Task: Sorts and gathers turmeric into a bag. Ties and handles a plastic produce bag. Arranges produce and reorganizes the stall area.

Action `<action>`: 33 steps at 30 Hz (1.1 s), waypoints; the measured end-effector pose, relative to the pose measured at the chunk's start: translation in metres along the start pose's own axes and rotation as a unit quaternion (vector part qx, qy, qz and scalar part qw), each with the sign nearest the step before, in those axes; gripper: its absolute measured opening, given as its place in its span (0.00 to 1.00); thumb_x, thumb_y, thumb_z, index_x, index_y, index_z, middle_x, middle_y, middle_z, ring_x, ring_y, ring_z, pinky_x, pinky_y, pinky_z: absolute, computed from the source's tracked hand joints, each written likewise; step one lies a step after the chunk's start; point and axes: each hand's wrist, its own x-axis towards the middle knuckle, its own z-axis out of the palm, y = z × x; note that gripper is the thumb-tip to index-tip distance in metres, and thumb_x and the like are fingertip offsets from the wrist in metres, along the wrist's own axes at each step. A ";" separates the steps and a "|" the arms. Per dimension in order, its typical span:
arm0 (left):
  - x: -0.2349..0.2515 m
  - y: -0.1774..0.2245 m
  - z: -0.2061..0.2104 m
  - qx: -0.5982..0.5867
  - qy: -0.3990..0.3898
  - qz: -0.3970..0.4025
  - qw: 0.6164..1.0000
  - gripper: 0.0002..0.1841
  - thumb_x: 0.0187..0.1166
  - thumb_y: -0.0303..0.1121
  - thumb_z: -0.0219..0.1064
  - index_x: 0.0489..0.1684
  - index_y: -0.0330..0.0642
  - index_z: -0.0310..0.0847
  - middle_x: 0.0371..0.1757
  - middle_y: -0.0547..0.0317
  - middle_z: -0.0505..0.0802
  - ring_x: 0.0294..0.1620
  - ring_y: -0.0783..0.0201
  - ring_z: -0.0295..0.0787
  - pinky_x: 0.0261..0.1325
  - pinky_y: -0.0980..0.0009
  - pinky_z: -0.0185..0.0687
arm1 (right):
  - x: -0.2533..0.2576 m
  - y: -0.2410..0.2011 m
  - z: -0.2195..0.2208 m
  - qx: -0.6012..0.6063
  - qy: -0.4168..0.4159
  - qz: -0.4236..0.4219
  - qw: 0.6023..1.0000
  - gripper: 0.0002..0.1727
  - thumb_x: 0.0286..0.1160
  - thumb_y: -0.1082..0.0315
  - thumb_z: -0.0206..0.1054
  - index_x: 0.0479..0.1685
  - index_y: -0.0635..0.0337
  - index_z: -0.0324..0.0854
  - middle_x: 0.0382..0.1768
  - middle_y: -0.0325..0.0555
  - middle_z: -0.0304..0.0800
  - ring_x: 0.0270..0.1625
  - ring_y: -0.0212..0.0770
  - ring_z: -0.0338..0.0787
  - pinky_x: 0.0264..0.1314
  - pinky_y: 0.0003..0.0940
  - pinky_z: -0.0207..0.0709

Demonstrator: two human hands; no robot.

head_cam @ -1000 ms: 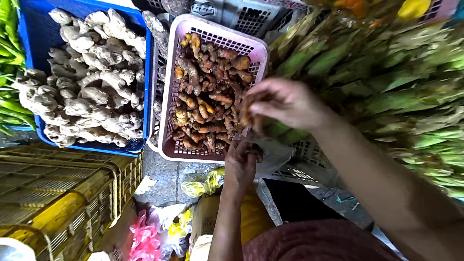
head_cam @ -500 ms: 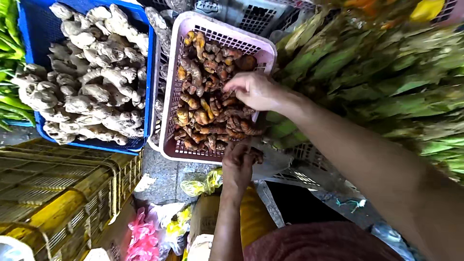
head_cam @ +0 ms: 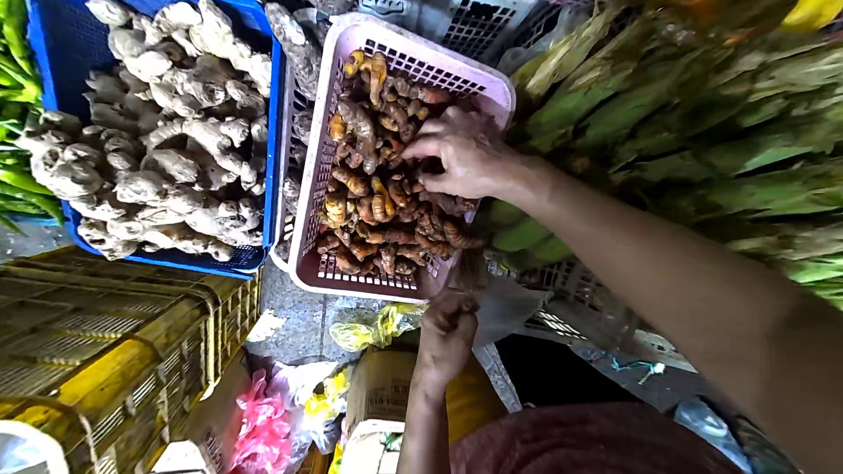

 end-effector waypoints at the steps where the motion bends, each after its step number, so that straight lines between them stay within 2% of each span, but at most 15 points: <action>1: -0.001 -0.001 0.001 -0.017 0.006 -0.010 1.000 0.12 0.70 0.17 0.58 0.44 0.25 0.87 0.44 0.58 0.90 0.38 0.83 0.83 0.42 0.85 0.80 | -0.001 -0.003 0.000 -0.032 -0.026 -0.007 0.999 0.26 0.68 0.61 0.76 0.70 0.45 0.87 0.67 0.50 0.85 0.73 0.62 0.74 0.69 0.64 0.64; 2: -0.001 -0.001 0.001 -0.028 0.011 -0.013 0.999 0.13 0.70 0.17 0.57 0.45 0.25 0.87 0.44 0.59 0.90 0.38 0.83 0.82 0.42 0.85 0.79 | 0.001 -0.007 -0.001 -0.062 -0.052 -0.007 0.997 0.30 0.69 0.60 0.76 0.75 0.43 0.83 0.68 0.50 0.84 0.75 0.63 0.72 0.70 0.65 0.63; 4: 0.001 0.000 0.002 -0.039 0.024 -0.008 0.999 0.13 0.70 0.17 0.57 0.45 0.25 0.86 0.45 0.59 0.90 0.38 0.84 0.82 0.41 0.85 0.79 | 0.004 -0.012 -0.005 -0.108 -0.083 -0.012 0.991 0.29 0.71 0.57 0.77 0.75 0.44 0.83 0.66 0.53 0.84 0.74 0.64 0.73 0.74 0.65 0.61; 7: 0.008 0.005 0.000 -0.044 0.046 0.010 0.998 0.12 0.71 0.17 0.58 0.44 0.25 0.87 0.47 0.58 0.91 0.41 0.83 0.84 0.46 0.84 0.81 | 0.008 -0.009 -0.014 -0.149 -0.089 -0.050 0.984 0.20 0.70 0.55 0.78 0.60 0.50 0.91 0.55 0.56 0.88 0.68 0.64 0.78 0.72 0.64 0.62; 8: 0.010 0.006 -0.001 -0.045 0.043 0.015 0.998 0.12 0.71 0.17 0.58 0.44 0.25 0.88 0.48 0.57 0.92 0.43 0.82 0.85 0.48 0.83 0.82 | 0.009 -0.007 -0.016 -0.154 -0.096 -0.055 0.982 0.20 0.69 0.56 0.79 0.59 0.50 0.91 0.55 0.56 0.88 0.68 0.64 0.78 0.72 0.64 0.62; 11: 0.005 -0.002 -0.002 -0.023 0.011 0.025 0.999 0.10 0.73 0.20 0.61 0.42 0.27 0.89 0.45 0.57 0.92 0.39 0.83 0.84 0.45 0.83 0.82 | 0.007 -0.009 -0.015 -0.164 -0.118 -0.027 0.979 0.24 0.70 0.60 0.78 0.69 0.43 0.87 0.66 0.57 0.82 0.73 0.66 0.74 0.75 0.68 0.61; 13: -0.001 -0.007 0.002 -0.011 -0.020 0.017 1.000 0.10 0.74 0.22 0.62 0.42 0.27 0.90 0.45 0.56 0.92 0.40 0.81 0.85 0.46 0.82 0.82 | 0.002 -0.020 -0.008 -0.160 -0.100 -0.049 0.981 0.22 0.72 0.69 0.72 0.68 0.45 0.88 0.68 0.59 0.82 0.73 0.67 0.75 0.74 0.67 0.63; 15: -0.007 -0.006 0.008 -0.017 -0.032 0.010 0.999 0.11 0.73 0.21 0.61 0.43 0.26 0.89 0.46 0.54 0.91 0.42 0.80 0.85 0.47 0.82 0.82 | -0.001 -0.029 -0.001 -0.153 -0.111 -0.070 0.980 0.21 0.75 0.74 0.67 0.66 0.48 0.89 0.66 0.55 0.83 0.72 0.64 0.77 0.74 0.62 0.66; 18: -0.014 -0.003 0.009 -0.007 -0.036 0.012 0.999 0.11 0.72 0.20 0.61 0.44 0.26 0.89 0.45 0.54 0.90 0.40 0.81 0.82 0.43 0.84 0.79 | 0.002 -0.029 0.004 -0.163 -0.129 -0.052 0.977 0.23 0.76 0.69 0.70 0.72 0.51 0.84 0.69 0.54 0.83 0.75 0.65 0.74 0.73 0.63 0.67; 23: -0.020 -0.005 0.003 0.020 -0.057 0.018 0.998 0.11 0.72 0.21 0.61 0.44 0.27 0.90 0.44 0.54 0.89 0.35 0.81 0.78 0.38 0.85 0.75 | 0.002 -0.030 0.000 -0.210 -0.132 -0.035 0.968 0.13 0.79 0.65 0.70 0.55 0.61 0.90 0.72 0.56 0.81 0.77 0.65 0.73 0.74 0.61 0.67; 26: -0.019 -0.004 0.001 0.009 -0.043 0.004 0.999 0.12 0.73 0.21 0.61 0.47 0.26 0.89 0.45 0.54 0.89 0.36 0.81 0.78 0.40 0.84 0.76 | 0.001 -0.035 -0.001 -0.207 -0.147 0.006 0.967 0.13 0.79 0.65 0.69 0.54 0.64 0.90 0.73 0.57 0.79 0.78 0.66 0.73 0.75 0.61 0.69; 28: -0.018 -0.007 -0.004 -0.020 -0.023 -0.033 0.999 0.12 0.77 0.23 0.60 0.47 0.29 0.89 0.48 0.56 0.91 0.38 0.81 0.81 0.43 0.82 0.78 | 0.000 -0.039 -0.006 -0.203 -0.167 0.050 0.964 0.16 0.80 0.62 0.68 0.58 0.63 0.89 0.76 0.58 0.77 0.79 0.66 0.72 0.76 0.63 0.67; 29: -0.019 -0.011 -0.006 -0.047 -0.009 -0.048 0.998 0.12 0.79 0.24 0.58 0.46 0.31 0.89 0.45 0.60 0.91 0.32 0.82 0.78 0.37 0.82 0.75 | -0.001 -0.039 -0.008 -0.196 -0.174 0.071 0.963 0.19 0.79 0.60 0.68 0.60 0.62 0.88 0.76 0.59 0.76 0.79 0.66 0.71 0.75 0.64 0.67; 31: -0.019 -0.021 -0.008 -0.101 0.020 -0.065 0.993 0.14 0.82 0.28 0.54 0.42 0.36 0.89 0.31 0.70 0.87 0.21 0.83 0.70 0.25 0.83 0.66 | -0.001 -0.040 -0.013 -0.171 -0.186 0.112 0.961 0.22 0.83 0.55 0.63 0.65 0.59 0.87 0.76 0.57 0.77 0.80 0.65 0.71 0.75 0.66 0.67; 33: -0.020 -0.024 -0.006 -0.161 0.064 -0.108 0.979 0.19 0.89 0.33 0.50 0.36 0.37 0.88 0.22 0.71 0.85 0.15 0.83 0.66 0.19 0.84 0.63 | 0.000 -0.044 -0.017 -0.145 -0.161 0.145 0.965 0.24 0.90 0.53 0.53 0.63 0.61 0.88 0.70 0.60 0.83 0.77 0.65 0.76 0.75 0.67 0.66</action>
